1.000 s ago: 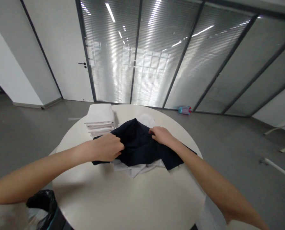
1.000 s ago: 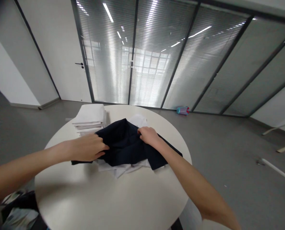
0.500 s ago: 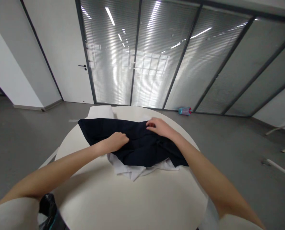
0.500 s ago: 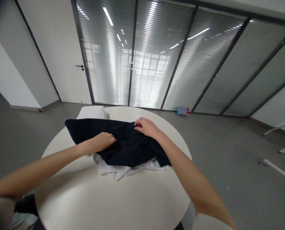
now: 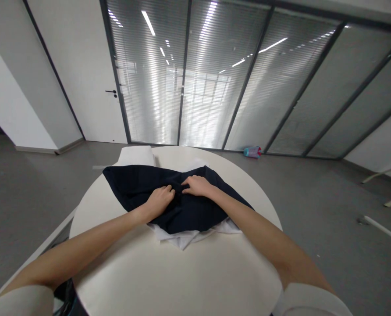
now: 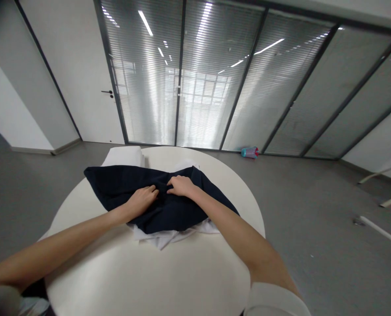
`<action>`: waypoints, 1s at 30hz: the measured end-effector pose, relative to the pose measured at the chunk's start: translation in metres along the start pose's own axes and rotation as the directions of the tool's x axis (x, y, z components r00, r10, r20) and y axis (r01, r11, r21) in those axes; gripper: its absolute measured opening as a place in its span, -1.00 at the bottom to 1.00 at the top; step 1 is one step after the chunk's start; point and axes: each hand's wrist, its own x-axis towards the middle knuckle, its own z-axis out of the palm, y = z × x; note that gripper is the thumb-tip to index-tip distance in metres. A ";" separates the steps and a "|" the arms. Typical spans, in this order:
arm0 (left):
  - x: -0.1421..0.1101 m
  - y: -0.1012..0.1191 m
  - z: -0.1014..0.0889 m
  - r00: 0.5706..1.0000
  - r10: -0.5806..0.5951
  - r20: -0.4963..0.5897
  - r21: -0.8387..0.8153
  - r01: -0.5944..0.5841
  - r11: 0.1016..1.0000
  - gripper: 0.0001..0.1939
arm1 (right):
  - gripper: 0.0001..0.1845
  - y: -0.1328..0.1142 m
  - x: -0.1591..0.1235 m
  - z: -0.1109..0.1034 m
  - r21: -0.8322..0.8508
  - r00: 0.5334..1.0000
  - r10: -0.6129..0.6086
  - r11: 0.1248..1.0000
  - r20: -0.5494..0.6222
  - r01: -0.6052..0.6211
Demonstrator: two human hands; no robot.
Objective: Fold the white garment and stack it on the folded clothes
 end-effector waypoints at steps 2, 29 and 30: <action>-0.003 -0.001 -0.004 0.997 0.070 -0.044 0.019 -0.069 0.997 -0.79 | -0.85 0.000 0.007 -0.004 0.186 0.997 0.010 0.982 0.080 -0.025; -0.041 -0.032 -0.053 0.948 -0.025 -0.317 -0.278 -0.068 0.958 -0.74 | -0.64 0.012 -0.006 -0.031 0.187 0.998 -0.053 0.981 0.015 0.049; -0.041 -0.031 -0.051 0.952 -0.026 -0.304 -0.283 -0.064 0.957 -0.73 | -0.66 0.008 -0.007 -0.028 0.157 0.998 -0.034 0.987 0.054 0.025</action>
